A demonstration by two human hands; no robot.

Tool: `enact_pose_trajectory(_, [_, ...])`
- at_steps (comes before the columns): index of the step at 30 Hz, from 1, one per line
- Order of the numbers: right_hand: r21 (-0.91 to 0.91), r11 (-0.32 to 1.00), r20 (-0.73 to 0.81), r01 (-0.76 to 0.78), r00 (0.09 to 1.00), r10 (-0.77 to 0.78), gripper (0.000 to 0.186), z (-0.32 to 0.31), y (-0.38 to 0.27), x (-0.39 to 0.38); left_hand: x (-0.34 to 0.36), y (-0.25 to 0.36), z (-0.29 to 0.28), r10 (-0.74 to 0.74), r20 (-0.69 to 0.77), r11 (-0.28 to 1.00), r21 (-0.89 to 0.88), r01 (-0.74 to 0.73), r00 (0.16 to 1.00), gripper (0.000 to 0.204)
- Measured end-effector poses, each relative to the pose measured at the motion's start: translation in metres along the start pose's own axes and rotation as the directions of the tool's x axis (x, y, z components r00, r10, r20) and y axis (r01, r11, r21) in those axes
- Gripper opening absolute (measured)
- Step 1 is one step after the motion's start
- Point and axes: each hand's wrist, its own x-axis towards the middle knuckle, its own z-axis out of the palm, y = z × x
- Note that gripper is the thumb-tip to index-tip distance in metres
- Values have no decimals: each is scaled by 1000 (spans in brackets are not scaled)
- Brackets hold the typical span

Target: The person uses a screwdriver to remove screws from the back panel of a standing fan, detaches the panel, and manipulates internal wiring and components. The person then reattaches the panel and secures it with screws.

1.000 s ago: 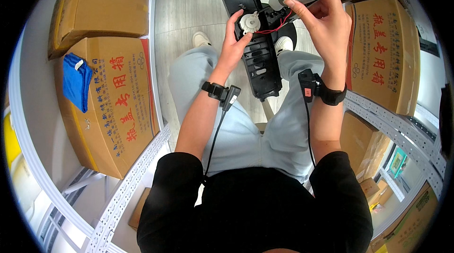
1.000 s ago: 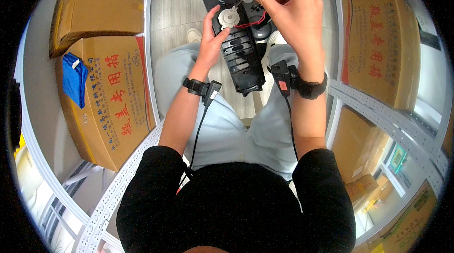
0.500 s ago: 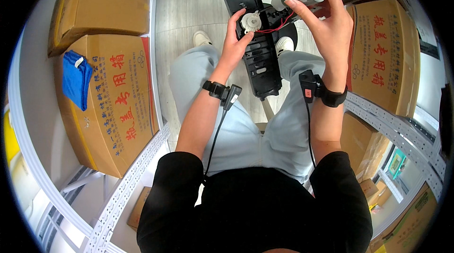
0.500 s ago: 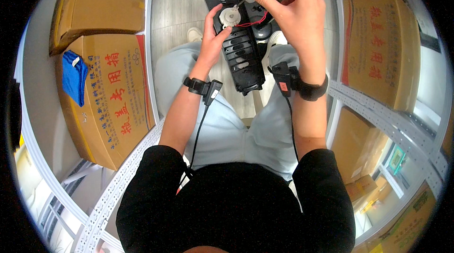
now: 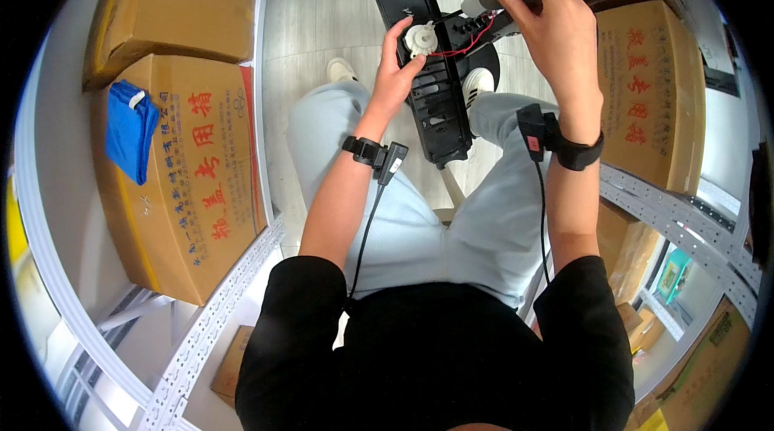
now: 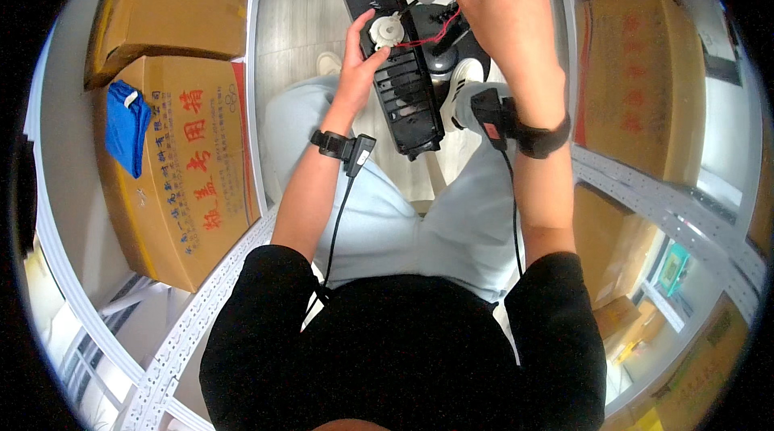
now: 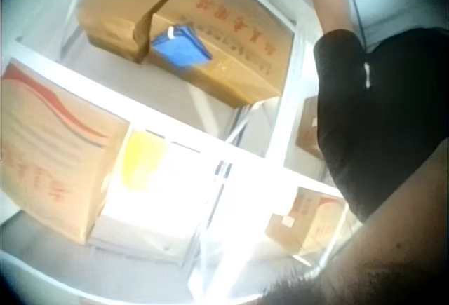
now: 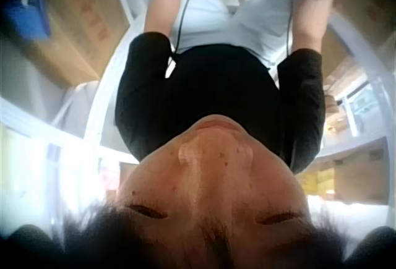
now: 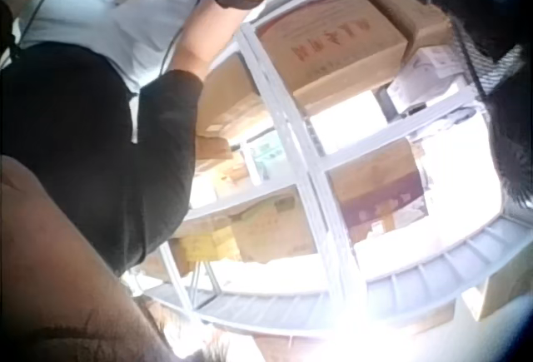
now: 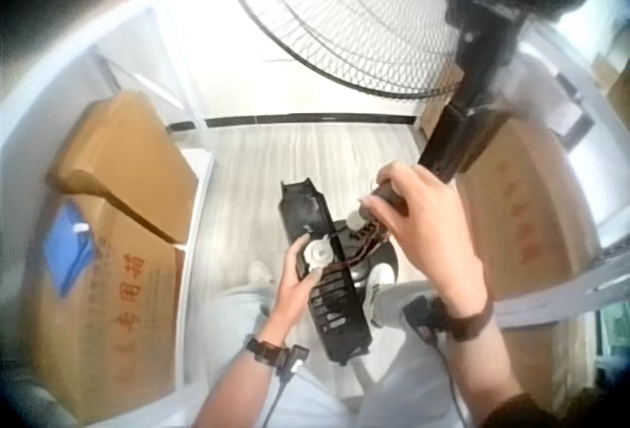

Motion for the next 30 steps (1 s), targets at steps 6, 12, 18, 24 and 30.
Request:
enact_pose_trajectory(6, [96, 967, 70, 238, 967, -245, 30, -8, -10, 9, 1, -7, -3, 27, -29, 999, -17, -28, 999, 66])
enact_pose_trajectory(12, [-76, 971, 231, 229, 951, -206, 32, -6, -17, 20, 1, -10, -8, 67, -39, 998, 14, -67, 997, 63])
enact_pose_trajectory(18, [-296, 932, 151, 209, 974, -170, 35, -5, -24, 22, 0, -1, -5, 62, -45, 995, -77, -65, 997, 63])
enact_pose_trajectory(24, [37, 938, 164, 346, 923, -347, 32, -2, -23, 27, 0, -5, -6, 63, -64, 995, -69, -68, 996, 63])
enact_pose_trajectory(30, [-305, 935, 214, 181, 970, -118, 32, -1, -28, 29, 1, -5, -6, 99, -64, 995, -16, -100, 993, 63])
